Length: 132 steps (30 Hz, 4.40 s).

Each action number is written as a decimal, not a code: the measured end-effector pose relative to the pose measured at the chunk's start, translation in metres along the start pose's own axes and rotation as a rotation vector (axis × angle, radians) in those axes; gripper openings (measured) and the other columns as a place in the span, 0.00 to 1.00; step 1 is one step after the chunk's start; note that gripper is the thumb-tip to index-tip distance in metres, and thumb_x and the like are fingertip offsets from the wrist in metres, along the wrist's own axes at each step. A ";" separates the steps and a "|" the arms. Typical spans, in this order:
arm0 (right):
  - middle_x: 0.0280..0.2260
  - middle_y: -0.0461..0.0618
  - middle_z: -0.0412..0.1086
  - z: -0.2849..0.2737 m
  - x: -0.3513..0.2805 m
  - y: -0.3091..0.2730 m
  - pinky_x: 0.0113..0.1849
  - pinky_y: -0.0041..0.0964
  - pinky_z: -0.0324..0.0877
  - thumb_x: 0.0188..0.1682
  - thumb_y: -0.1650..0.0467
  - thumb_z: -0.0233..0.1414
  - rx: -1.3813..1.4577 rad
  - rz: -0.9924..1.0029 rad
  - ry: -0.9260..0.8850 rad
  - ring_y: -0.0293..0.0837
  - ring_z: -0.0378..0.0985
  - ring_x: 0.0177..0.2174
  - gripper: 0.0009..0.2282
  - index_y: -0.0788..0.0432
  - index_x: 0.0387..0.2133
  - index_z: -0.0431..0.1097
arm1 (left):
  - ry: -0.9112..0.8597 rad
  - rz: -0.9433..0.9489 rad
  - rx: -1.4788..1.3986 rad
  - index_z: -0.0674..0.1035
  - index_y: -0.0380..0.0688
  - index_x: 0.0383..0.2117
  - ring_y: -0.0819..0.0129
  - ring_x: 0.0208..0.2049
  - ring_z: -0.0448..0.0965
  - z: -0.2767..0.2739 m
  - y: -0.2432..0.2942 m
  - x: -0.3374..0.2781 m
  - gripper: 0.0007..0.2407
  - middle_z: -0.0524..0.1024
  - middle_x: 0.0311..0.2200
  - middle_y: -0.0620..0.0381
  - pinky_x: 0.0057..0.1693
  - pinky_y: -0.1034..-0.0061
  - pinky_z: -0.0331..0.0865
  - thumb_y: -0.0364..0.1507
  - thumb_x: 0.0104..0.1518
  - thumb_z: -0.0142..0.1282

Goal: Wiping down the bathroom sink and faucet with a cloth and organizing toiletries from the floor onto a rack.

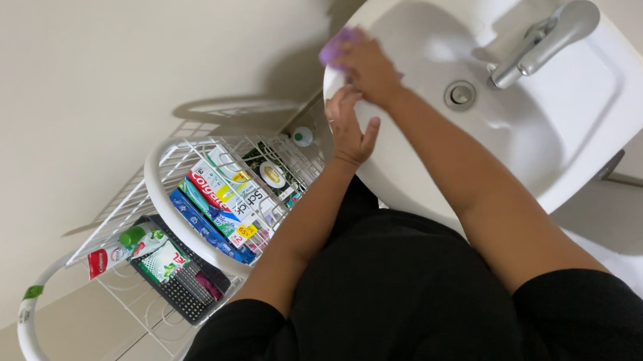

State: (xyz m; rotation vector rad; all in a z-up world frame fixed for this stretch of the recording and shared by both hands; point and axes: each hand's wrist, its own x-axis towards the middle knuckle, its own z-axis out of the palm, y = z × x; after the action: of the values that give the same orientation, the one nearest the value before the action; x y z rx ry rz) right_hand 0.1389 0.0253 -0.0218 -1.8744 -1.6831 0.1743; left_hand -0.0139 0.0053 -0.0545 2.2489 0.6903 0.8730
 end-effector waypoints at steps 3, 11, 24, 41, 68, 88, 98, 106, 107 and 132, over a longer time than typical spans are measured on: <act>0.50 0.48 0.72 0.059 -0.034 -0.009 0.50 0.67 0.65 0.46 0.64 0.55 0.055 -0.203 0.073 0.65 0.64 0.59 0.06 0.43 0.32 0.80 | 0.252 0.112 0.027 0.71 0.52 0.44 0.57 0.61 0.63 0.015 -0.048 0.011 0.20 0.65 0.57 0.53 0.68 0.61 0.47 0.53 0.64 0.39; 0.53 0.41 0.71 0.007 -0.142 -0.051 0.56 0.61 0.61 0.45 0.71 0.55 0.231 -0.157 -0.114 0.59 0.62 0.62 0.13 0.43 0.41 0.79 | 0.242 0.016 0.021 0.73 0.50 0.45 0.53 0.56 0.68 -0.018 -0.028 0.044 0.11 0.65 0.56 0.54 0.63 0.61 0.55 0.38 0.61 0.56; 0.55 0.43 0.73 -0.075 -0.295 -0.030 0.51 0.58 0.69 0.39 0.77 0.56 0.418 -0.050 -0.319 0.61 0.76 0.49 0.16 0.42 0.36 0.81 | 0.127 -0.032 0.493 0.74 0.46 0.49 0.53 0.55 0.68 0.033 -0.086 -0.026 0.21 0.64 0.60 0.49 0.62 0.57 0.56 0.25 0.46 0.60; 0.64 0.56 0.60 -0.202 -0.321 0.067 0.50 0.58 0.72 0.51 0.73 0.61 -0.492 0.410 0.286 0.67 0.58 0.56 0.16 0.59 0.53 0.79 | -0.251 0.236 0.017 0.76 0.41 0.46 0.52 0.58 0.70 0.062 0.161 -0.065 0.13 0.68 0.57 0.47 0.68 0.44 0.51 0.25 0.54 0.58; 0.56 0.58 0.60 -0.185 -0.314 0.112 0.44 0.49 0.66 0.49 0.73 0.60 -0.566 0.687 0.495 0.59 0.62 0.41 0.24 0.58 0.60 0.68 | -0.359 0.286 0.149 0.73 0.40 0.46 0.51 0.59 0.65 0.074 0.138 -0.081 0.13 0.65 0.59 0.47 0.68 0.51 0.49 0.25 0.55 0.57; 0.60 0.57 0.57 -0.189 -0.356 0.116 0.48 0.52 0.69 0.56 0.73 0.50 -0.248 0.885 0.527 0.61 0.65 0.48 0.19 0.55 0.62 0.65 | -0.344 0.286 0.164 0.75 0.41 0.42 0.53 0.56 0.68 0.077 0.132 -0.080 0.11 0.67 0.57 0.49 0.67 0.50 0.50 0.24 0.54 0.58; 0.53 0.67 0.67 -0.187 -0.386 0.073 0.51 0.49 0.65 0.56 0.73 0.46 0.201 0.966 0.553 0.61 0.71 0.51 0.19 0.70 0.60 0.60 | -0.334 0.316 0.098 0.76 0.40 0.41 0.53 0.54 0.71 0.065 0.146 -0.077 0.10 0.70 0.55 0.47 0.66 0.47 0.51 0.22 0.53 0.57; 0.53 0.66 0.67 -0.132 -0.429 -0.009 0.55 0.56 0.65 0.60 0.61 0.51 0.966 1.203 0.928 0.58 0.71 0.54 0.20 0.61 0.59 0.64 | -0.305 0.446 -0.020 0.75 0.48 0.42 0.61 0.56 0.68 0.056 0.135 -0.087 0.07 0.69 0.52 0.56 0.63 0.58 0.56 0.26 0.59 0.54; 0.52 0.63 0.68 -0.121 -0.438 -0.013 0.55 0.54 0.66 0.59 0.61 0.52 1.160 1.152 1.025 0.55 0.73 0.52 0.20 0.61 0.59 0.64 | -0.302 0.471 -0.072 0.75 0.48 0.43 0.60 0.56 0.69 0.052 0.137 -0.088 0.08 0.69 0.52 0.55 0.63 0.60 0.58 0.27 0.58 0.55; 0.41 0.58 0.78 0.045 -0.433 -0.286 0.45 0.55 0.79 0.45 0.74 0.57 2.005 1.108 1.393 0.57 0.84 0.40 0.16 0.61 0.48 0.71 | -1.115 -0.578 -0.569 0.71 0.46 0.59 0.63 0.38 0.81 -0.087 0.090 -0.238 0.25 0.75 0.45 0.47 0.38 0.72 0.74 0.42 0.60 0.63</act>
State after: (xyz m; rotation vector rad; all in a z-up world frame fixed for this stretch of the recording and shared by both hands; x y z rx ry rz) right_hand -0.2081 -0.3633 -0.0380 -0.4782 0.7111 0.5037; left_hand -0.2090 -0.1786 -0.0352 1.5138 0.4080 -0.4414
